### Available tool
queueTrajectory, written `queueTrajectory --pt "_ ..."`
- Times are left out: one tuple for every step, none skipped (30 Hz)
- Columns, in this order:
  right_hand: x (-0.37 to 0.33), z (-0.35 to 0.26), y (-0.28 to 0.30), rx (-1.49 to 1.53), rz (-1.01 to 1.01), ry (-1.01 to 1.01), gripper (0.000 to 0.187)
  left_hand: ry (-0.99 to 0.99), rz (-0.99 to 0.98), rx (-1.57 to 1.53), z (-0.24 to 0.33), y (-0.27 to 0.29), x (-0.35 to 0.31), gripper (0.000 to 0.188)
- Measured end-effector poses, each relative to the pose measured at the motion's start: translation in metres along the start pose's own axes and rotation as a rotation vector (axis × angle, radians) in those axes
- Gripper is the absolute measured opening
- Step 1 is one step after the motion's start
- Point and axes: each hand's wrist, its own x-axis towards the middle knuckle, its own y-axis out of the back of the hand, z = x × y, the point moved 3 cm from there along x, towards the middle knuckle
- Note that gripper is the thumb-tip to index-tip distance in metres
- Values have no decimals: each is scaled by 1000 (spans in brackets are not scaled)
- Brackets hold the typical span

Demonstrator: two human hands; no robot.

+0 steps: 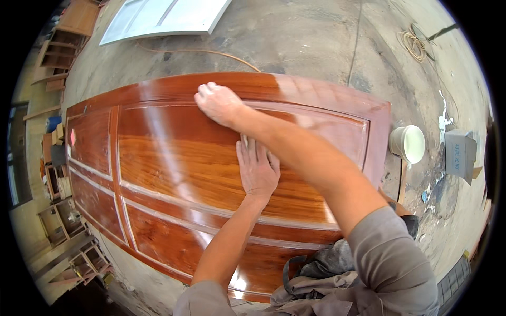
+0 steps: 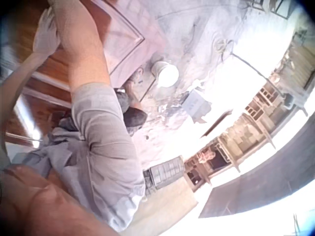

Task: The person rubs a wooden door with a small yellow sponge, moving methodically across the surface and along the raised panels. The person works on the entire door, covering the flat areas and the edges of the panels.

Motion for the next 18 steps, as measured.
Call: queueTrajectory --pt "9 -12 -13 -23 20 -13 14 -13 -32 9 -4 -6 -2 66" --pt "6 -7 -13 -26 -8 -35 16 -41 48 -39 -3 -11 -1 64" --pt "-9 5 -10 -68 -26 -10 13 -52 109 -37 7 -6 4 62" --pt "-26 6 1 -51 -35 15 12 -12 132 -30 1 4 3 62" --pt "-43 17 18 -46 -37 43 11 20 121 -32 -2 10 4 63" --pt "-72 39 38 -41 -14 68 10 21 132 -6 -5 8 6 64" --pt "-113 63 61 -26 5 88 10 24 134 23 -6 6 3 65" --pt "-155 89 86 -75 -23 77 15 26 132 18 -5 7 2 65" --pt "-196 111 119 -96 -56 55 18 27 136 15 -4 8 4 65" --pt "-236 138 146 -86 -92 36 20 21 139 9 0 9 7 64" --pt "-268 155 171 -22 -158 -76 22 18 137 1 3 8 6 64" --pt "-296 171 190 -30 -166 -86 23 13 141 -9 5 6 7 65" --pt "-313 176 201 -21 -161 -140 24 10 147 -14 6 4 9 65" --pt "-318 174 199 -63 -157 -165 23 9 142 -10 7 2 7 64" --pt "-314 171 196 -101 -149 -185 23 12 141 1 4 1 7 64" --pt "-312 165 193 -118 -137 -208 23 13 140 10 3 2 7 64" --pt "-310 158 189 -137 -125 -231 23 15 144 18 1 4 7 64" --pt "-304 152 187 -161 -113 -258 23 11 148 23 2 6 9 64"
